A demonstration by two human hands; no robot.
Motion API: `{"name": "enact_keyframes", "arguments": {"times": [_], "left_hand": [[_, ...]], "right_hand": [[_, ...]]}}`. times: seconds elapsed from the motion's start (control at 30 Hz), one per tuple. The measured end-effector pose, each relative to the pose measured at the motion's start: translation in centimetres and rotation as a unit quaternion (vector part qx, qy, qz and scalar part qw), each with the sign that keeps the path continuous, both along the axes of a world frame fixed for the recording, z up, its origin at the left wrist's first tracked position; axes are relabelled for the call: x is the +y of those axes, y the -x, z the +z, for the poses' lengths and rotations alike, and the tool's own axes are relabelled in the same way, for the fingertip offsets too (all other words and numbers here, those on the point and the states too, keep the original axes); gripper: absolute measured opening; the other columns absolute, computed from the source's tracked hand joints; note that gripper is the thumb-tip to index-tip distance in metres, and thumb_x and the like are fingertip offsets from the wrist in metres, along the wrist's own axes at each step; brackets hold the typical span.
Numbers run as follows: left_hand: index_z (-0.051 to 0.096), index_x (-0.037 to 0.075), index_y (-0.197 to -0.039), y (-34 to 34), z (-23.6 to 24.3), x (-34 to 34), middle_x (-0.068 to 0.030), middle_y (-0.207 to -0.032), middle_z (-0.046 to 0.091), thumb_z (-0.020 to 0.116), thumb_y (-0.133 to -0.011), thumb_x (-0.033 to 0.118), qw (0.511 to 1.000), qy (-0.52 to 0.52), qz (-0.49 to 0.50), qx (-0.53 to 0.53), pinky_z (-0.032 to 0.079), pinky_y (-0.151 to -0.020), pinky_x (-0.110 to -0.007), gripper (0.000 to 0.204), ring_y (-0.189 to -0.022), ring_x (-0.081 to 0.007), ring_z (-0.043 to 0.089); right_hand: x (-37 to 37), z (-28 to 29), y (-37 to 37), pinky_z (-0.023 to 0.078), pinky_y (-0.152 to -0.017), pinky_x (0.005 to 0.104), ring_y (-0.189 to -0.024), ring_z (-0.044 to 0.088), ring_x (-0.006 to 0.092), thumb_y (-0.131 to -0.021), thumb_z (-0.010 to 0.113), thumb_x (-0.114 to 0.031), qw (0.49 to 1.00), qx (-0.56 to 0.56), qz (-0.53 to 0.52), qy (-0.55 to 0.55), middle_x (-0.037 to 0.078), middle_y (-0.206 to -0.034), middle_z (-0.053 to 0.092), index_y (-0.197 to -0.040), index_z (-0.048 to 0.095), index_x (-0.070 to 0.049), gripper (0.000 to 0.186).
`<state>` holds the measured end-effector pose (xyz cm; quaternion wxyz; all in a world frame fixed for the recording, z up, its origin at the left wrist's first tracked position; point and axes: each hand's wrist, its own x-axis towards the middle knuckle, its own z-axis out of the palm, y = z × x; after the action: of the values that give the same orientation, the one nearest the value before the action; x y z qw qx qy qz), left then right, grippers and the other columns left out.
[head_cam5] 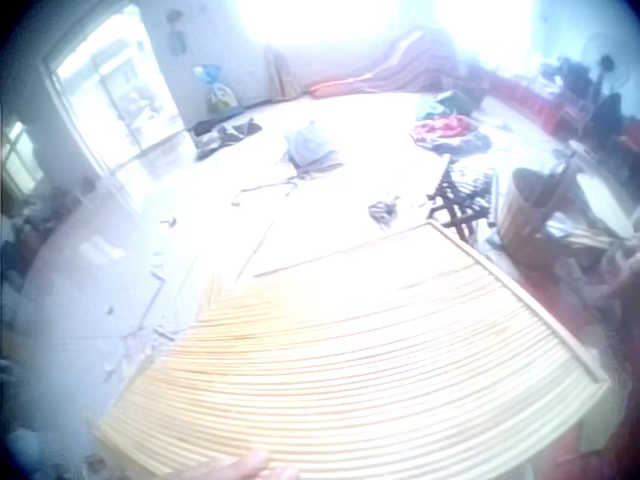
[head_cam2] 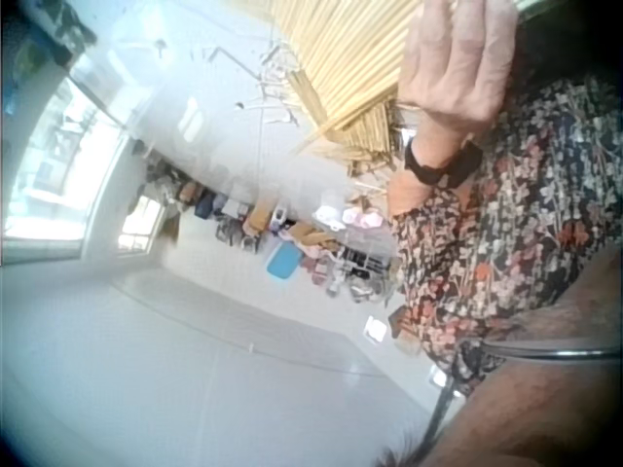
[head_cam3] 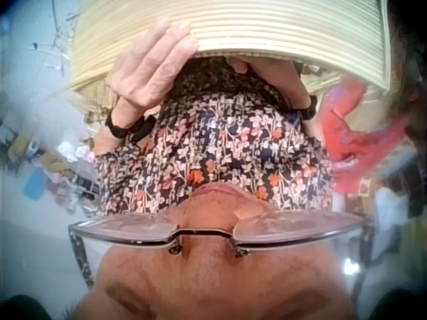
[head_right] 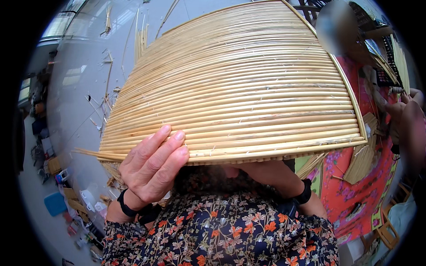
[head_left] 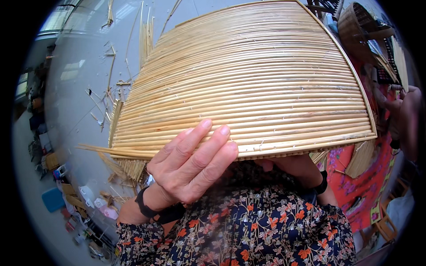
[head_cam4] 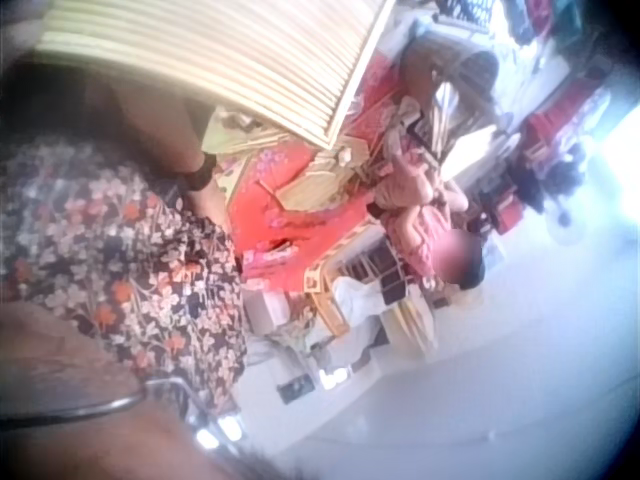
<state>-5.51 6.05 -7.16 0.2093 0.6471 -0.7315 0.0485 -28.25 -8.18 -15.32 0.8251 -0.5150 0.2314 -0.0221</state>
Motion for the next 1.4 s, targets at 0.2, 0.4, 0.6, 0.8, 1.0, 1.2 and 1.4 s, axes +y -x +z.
{"name": "enact_keyframes", "arguments": {"times": [0.2,0.4,0.6,0.8,1.0,1.2,1.4], "left_hand": [[0.079,0.014,-0.119,0.1,0.3,0.1,-0.0052,-0.124,0.078,0.076,-0.092,0.017,1.0,-0.011,-0.005,-0.02,0.059,-0.094,-0.033,0.027,-0.116,-0.0253,0.074],[0.079,0.013,-0.12,0.1,0.2,0.1,-0.005,-0.124,0.078,0.076,-0.093,0.018,1.0,-0.011,-0.006,-0.015,0.059,-0.094,-0.033,0.028,-0.116,-0.0253,0.075],[0.079,0.014,-0.12,0.3,-0.1,0.3,-0.0041,-0.122,0.079,0.075,-0.093,0.018,1.0,-0.004,0.001,-0.014,0.058,-0.093,-0.033,0.028,-0.114,-0.0252,0.075],[0.079,0.015,-0.119,0.8,-0.1,0.4,-0.0035,-0.121,0.079,0.076,-0.094,0.019,0.999,0.0,0.005,-0.039,0.057,-0.096,-0.033,0.025,-0.115,-0.025,0.075],[0.076,0.01,-0.114,1.4,-0.4,0.8,-0.0098,-0.119,0.079,0.079,-0.092,0.011,1.0,-0.002,0.002,-0.015,0.059,-0.096,-0.039,0.022,-0.116,-0.0301,0.075],[0.08,0.012,-0.114,0.0,-0.9,0.5,-0.006,-0.114,0.08,0.08,-0.091,0.013,0.998,0.066,0.021,-0.009,0.062,-0.087,-0.034,0.023,-0.109,-0.026,0.077],[0.08,0.008,-0.11,-0.6,1.8,-1.6,-0.0093,-0.107,0.081,0.081,-0.087,0.007,0.999,0.043,0.007,0.021,0.064,-0.08,-0.034,0.023,-0.103,-0.0271,0.078]], "right_hand": [[0.5,-0.4,0.4,0.049,-0.07,0.0297,-0.073,0.056,0.0127,-0.114,0.057,-0.028,0.999,0.041,0.018,-0.023,0.0,-0.077,0.061,-0.095,0.065,-0.004,0.031],[1.4,0.6,-0.4,0.047,-0.068,0.0297,-0.071,0.054,0.0128,-0.113,0.058,-0.028,0.998,0.034,-0.036,-0.036,0.0,-0.077,0.06,-0.097,0.065,-0.004,0.03],[0.5,0.7,-0.2,0.048,-0.069,0.0294,-0.075,0.057,0.0127,-0.112,0.06,-0.027,0.997,0.021,-0.015,-0.079,0.001,-0.082,0.063,-0.104,0.067,-0.003,0.026],[1.1,-4.2,1.9,0.054,-0.081,0.0296,-0.092,0.065,0.0144,-0.11,0.064,-0.026,0.997,-0.033,-0.046,0.051,0.005,-0.099,0.072,-0.122,0.07,-0.003,0.027],[0.2,-5.7,3.2,0.053,-0.075,0.0285,-0.086,0.065,0.0133,-0.108,0.065,-0.02,0.991,-0.018,-0.059,0.119,0.005,-0.095,0.072,-0.122,0.071,-0.003,0.022],[0.0,-4.9,3.8,0.053,-0.07,0.0274,-0.08,0.065,0.0123,-0.107,0.067,-0.014,0.994,0.024,-0.055,0.087,0.004,-0.09,0.073,-0.122,0.072,-0.003,0.019],[0.2,-4.9,3.1,0.049,-0.058,0.027,-0.065,0.061,0.0098,-0.105,0.069,-0.01,0.991,0.008,-0.129,0.015,0.003,-0.078,0.071,-0.113,0.075,-0.002,0.012]]}}
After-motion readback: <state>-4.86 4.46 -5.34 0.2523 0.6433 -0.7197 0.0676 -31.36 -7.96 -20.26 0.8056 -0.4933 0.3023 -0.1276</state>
